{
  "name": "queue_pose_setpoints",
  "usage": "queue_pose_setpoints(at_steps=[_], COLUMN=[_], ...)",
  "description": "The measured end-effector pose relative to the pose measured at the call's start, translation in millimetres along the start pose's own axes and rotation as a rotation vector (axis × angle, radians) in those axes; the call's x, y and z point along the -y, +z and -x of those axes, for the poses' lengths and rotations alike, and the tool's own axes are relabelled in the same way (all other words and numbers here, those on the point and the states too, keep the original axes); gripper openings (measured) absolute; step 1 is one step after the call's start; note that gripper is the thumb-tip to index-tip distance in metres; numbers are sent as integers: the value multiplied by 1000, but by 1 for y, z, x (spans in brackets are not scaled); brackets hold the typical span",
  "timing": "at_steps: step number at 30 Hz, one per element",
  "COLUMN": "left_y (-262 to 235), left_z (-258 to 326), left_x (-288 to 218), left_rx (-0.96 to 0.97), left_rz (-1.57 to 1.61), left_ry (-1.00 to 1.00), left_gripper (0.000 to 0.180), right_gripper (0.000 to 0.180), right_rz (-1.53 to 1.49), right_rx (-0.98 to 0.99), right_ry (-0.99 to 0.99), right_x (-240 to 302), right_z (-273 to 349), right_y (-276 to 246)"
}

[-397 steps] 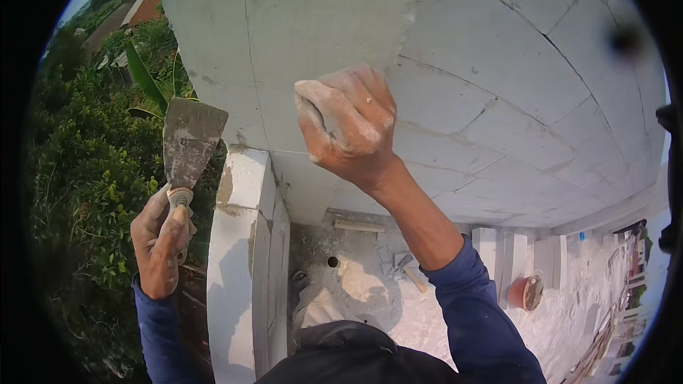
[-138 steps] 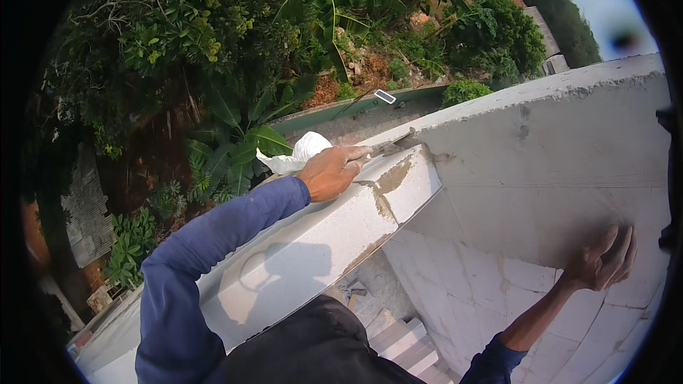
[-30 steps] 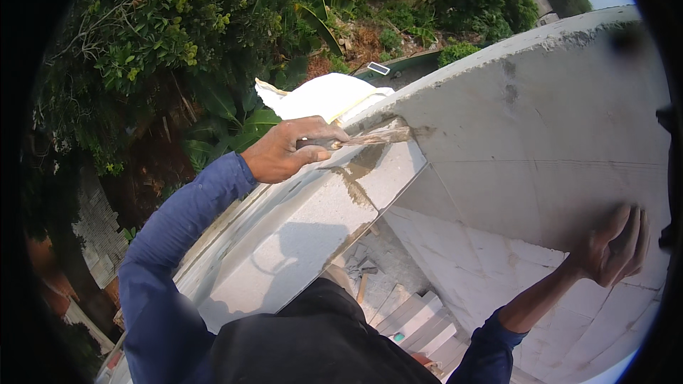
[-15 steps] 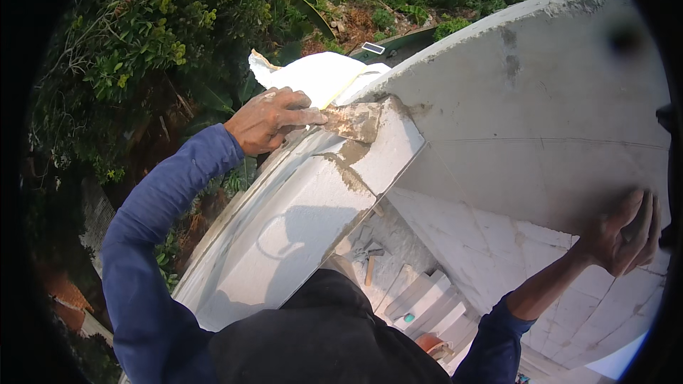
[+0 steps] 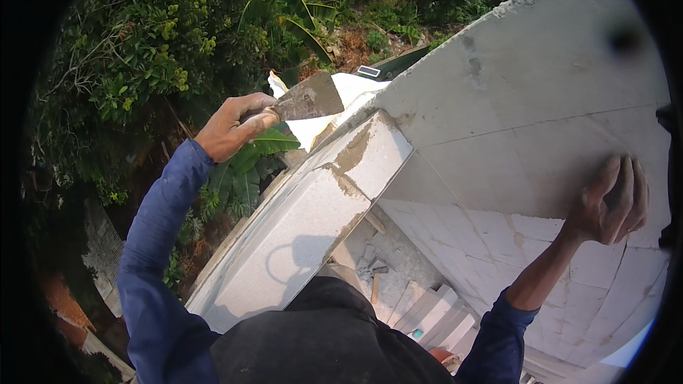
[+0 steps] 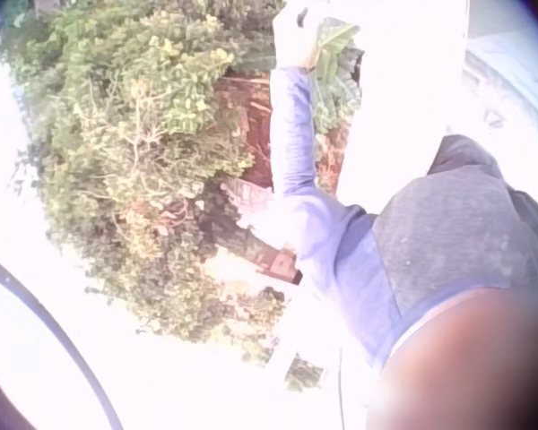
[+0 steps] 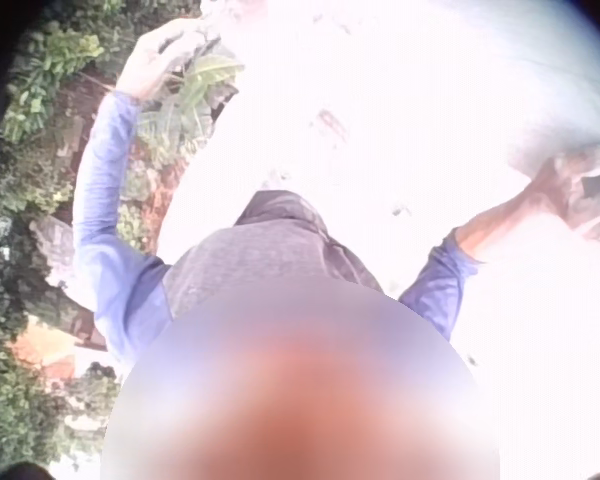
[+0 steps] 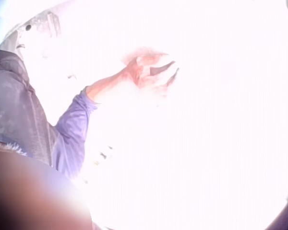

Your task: The person scoops mortar from a bucket with a trowel and applies it to the joints between white blocks on a low wall. They smooth the mortar along the joints and then use a tape measure to measure the wall length.

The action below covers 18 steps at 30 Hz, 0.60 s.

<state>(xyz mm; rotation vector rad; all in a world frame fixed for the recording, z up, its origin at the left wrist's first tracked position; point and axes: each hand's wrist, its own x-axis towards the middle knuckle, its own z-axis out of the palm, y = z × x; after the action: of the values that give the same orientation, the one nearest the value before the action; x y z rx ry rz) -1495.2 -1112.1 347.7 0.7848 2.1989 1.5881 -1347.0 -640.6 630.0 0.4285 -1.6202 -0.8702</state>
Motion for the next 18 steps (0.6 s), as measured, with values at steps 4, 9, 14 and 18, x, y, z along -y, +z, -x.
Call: queue_pose_setpoints(at_steps=[4, 9, 14, 18], left_y=[4, 19, 30, 18], left_z=[-12, -50, -64, -75], left_x=[-16, 2, 23, 23], left_rx=[407, 573, 726, 750], left_rz=[290, 250, 208, 86], left_ry=[-230, -372, -558, -629], left_gripper=[49, 41, 35, 33], right_gripper=[12, 11, 11, 12], right_rz=[10, 22, 32, 8], right_rx=[-3, -1, 21, 16], right_ry=[8, 21, -17, -31], right_x=[5, 8, 1, -1], right_z=[-3, -3, 1, 2], right_y=[1, 0, -2, -1])
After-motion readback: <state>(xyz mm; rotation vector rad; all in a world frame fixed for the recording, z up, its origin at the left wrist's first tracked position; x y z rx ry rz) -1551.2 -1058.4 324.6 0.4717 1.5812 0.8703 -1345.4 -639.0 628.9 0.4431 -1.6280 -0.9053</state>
